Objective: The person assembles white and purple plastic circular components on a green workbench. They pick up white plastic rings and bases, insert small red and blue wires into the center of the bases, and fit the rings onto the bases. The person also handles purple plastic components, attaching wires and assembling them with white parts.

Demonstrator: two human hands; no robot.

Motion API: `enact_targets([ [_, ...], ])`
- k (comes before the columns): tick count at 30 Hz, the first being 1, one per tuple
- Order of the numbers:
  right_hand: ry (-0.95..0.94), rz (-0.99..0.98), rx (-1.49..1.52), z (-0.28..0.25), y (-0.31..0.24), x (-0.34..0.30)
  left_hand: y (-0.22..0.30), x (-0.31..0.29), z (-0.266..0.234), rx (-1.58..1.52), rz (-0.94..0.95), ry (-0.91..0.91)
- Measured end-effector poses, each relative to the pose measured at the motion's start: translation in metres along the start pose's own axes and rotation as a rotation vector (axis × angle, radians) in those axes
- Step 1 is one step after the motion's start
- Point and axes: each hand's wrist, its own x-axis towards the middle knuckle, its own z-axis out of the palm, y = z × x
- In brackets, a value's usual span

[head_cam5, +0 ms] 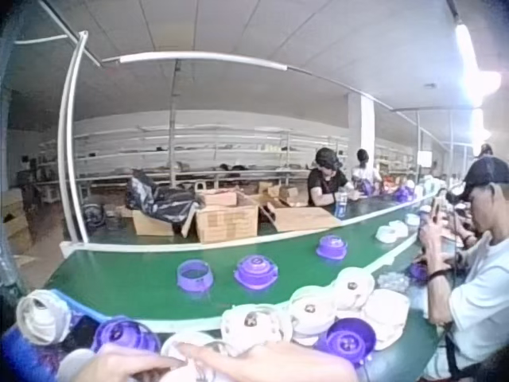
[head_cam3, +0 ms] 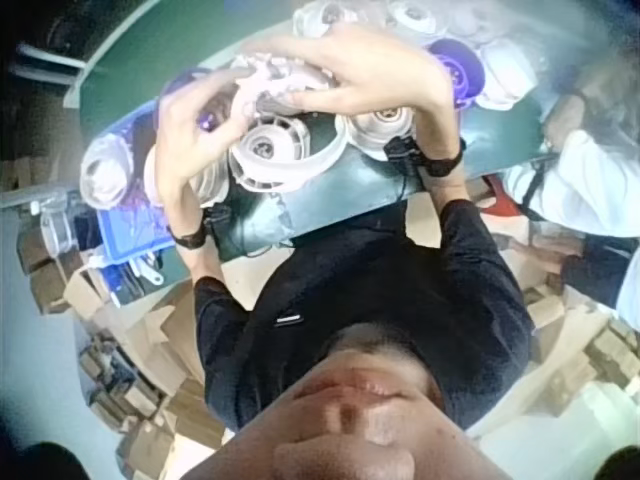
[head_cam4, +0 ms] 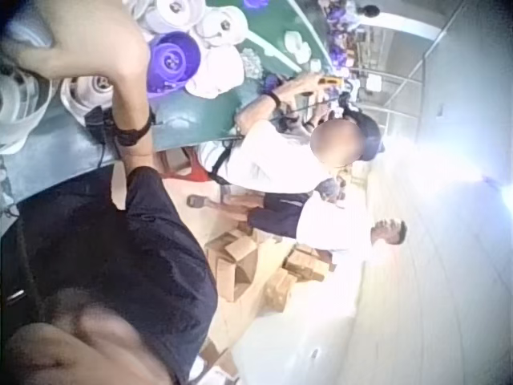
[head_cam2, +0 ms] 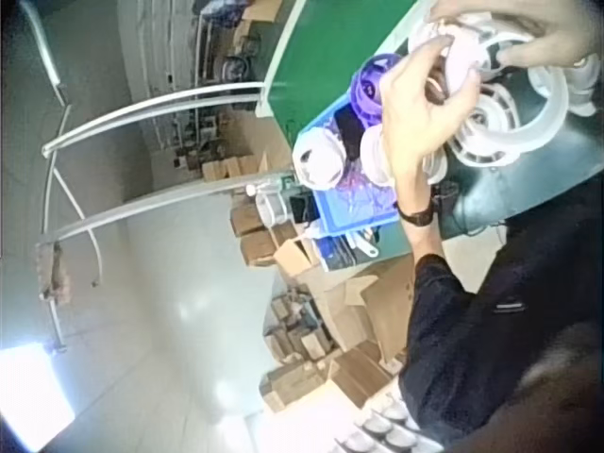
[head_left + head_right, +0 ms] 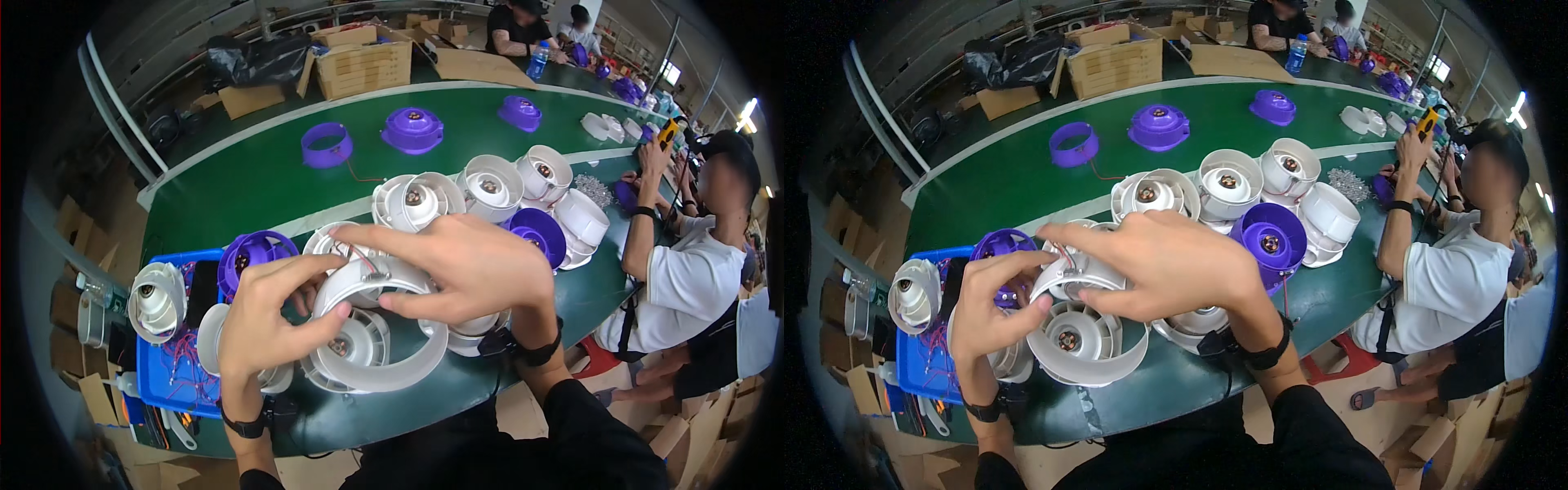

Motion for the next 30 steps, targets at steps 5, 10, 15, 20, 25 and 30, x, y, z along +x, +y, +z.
enact_targets([
  [5,-0.059,0.012,0.015,-0.003,0.003,-0.011,-0.004,-0.001,0.019,-0.126,-0.028,-0.018],
  [10,-0.055,0.004,-0.006,-0.012,-0.003,-0.015,0.0,0.0,0.02,-0.166,-0.023,-0.093],
  [15,-0.055,0.02,0.044,-0.02,0.003,-0.015,0.003,0.001,0.017,-0.15,-0.022,-0.098],
  [20,-0.038,0.251,0.05,-0.041,0.009,-0.032,-0.011,-0.032,-0.003,-0.057,-0.233,-0.132],
  [25,-0.138,0.377,0.113,-0.048,0.001,-0.034,-0.016,-0.065,0.035,0.196,-0.219,-0.327],
  [30,-0.081,0.328,-0.024,-0.048,0.003,-0.04,-0.003,-0.091,0.089,0.334,-0.23,-0.337],
])
